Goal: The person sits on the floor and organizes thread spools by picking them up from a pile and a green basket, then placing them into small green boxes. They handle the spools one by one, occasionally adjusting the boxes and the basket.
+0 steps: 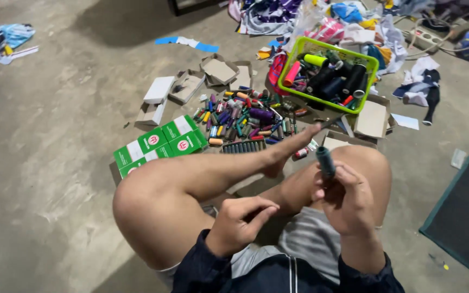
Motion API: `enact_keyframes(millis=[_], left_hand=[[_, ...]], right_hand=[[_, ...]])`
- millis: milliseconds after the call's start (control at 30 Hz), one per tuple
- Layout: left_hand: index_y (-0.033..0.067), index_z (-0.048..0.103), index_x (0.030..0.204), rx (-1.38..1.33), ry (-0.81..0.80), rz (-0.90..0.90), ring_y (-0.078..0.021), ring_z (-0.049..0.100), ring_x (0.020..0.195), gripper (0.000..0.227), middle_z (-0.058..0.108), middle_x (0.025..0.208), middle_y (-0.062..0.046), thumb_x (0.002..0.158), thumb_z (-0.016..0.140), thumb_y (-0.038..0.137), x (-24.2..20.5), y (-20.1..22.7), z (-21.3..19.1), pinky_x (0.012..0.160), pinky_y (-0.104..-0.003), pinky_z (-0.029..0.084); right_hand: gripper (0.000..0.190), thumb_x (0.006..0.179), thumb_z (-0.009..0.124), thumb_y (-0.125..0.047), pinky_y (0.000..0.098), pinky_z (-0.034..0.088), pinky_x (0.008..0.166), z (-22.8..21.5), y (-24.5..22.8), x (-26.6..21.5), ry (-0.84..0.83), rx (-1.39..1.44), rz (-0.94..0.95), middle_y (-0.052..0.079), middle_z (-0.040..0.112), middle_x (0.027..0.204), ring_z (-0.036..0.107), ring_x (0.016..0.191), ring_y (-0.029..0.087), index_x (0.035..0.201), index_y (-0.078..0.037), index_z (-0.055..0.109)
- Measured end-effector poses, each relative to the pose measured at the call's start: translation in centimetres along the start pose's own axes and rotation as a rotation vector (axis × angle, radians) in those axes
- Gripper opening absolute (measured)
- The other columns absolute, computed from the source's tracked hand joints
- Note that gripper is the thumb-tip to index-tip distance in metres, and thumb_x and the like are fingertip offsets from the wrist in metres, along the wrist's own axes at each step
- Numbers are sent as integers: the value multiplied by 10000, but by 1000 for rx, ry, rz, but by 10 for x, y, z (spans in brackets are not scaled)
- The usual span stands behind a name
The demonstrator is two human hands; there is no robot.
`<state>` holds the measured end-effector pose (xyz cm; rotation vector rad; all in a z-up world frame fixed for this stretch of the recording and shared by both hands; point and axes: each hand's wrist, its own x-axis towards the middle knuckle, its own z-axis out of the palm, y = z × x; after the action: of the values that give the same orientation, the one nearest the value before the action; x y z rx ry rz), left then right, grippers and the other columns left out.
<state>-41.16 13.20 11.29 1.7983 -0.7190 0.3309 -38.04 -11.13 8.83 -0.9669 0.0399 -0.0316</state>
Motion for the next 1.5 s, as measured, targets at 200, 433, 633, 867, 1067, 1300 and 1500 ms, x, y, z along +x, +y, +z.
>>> enact_keyframes(millis=[200,433,633,867,1067,1300,1500], left_hand=[[86,750,906,166,-99,-195,-155,753,778,157,794,884,-23,979,667,197,-23,-27,-15,746,-294,551],[156,777,886,309,-185,-615,-162,749,837,187,818,900,12,937,660,293,-38,-95,-41,762,-315,530],[62,629,1250,441,-139,-550,-456,522,1197,403,578,1286,-222,863,693,153,2,-158,-51,1022,-557,434],[11,314,1608,-444,147,-267,-322,406,1470,733,455,1569,-212,972,672,74,79,-175,2,1155,-436,419],[-33,482,1491,-490,281,-400,-289,704,1109,515,702,1215,-266,1004,626,51,77,-218,10,936,-389,590],[30,506,1431,-604,452,-566,-191,738,796,396,738,1103,-224,1046,562,106,53,-267,-1,742,-295,642],[10,494,1382,-614,453,-553,-163,698,619,359,732,1085,-251,1036,565,76,42,-295,-4,585,-252,596]], right_hand=[[365,925,625,-302,251,496,518,-20,0,32,76,111,76,162,733,894,691,802,202,1108,-4,728],[230,1012,582,-161,283,540,572,3,17,68,1,-50,-47,215,707,969,639,650,226,1159,9,630],[304,901,677,-10,348,600,640,0,76,127,-65,-134,-70,209,670,884,673,671,242,1190,70,630],[291,868,716,58,360,617,626,18,115,161,-234,-247,62,200,702,796,686,632,208,1149,122,672],[214,954,699,-82,343,626,651,48,112,170,-276,-654,-5,162,755,679,743,624,194,1143,16,724],[386,948,716,-201,448,632,797,3,114,201,-334,-1004,23,197,791,1033,769,965,360,1315,-88,684],[185,931,822,-182,388,560,680,-66,84,287,-363,-1227,-444,117,731,793,715,719,290,1082,-95,758]])
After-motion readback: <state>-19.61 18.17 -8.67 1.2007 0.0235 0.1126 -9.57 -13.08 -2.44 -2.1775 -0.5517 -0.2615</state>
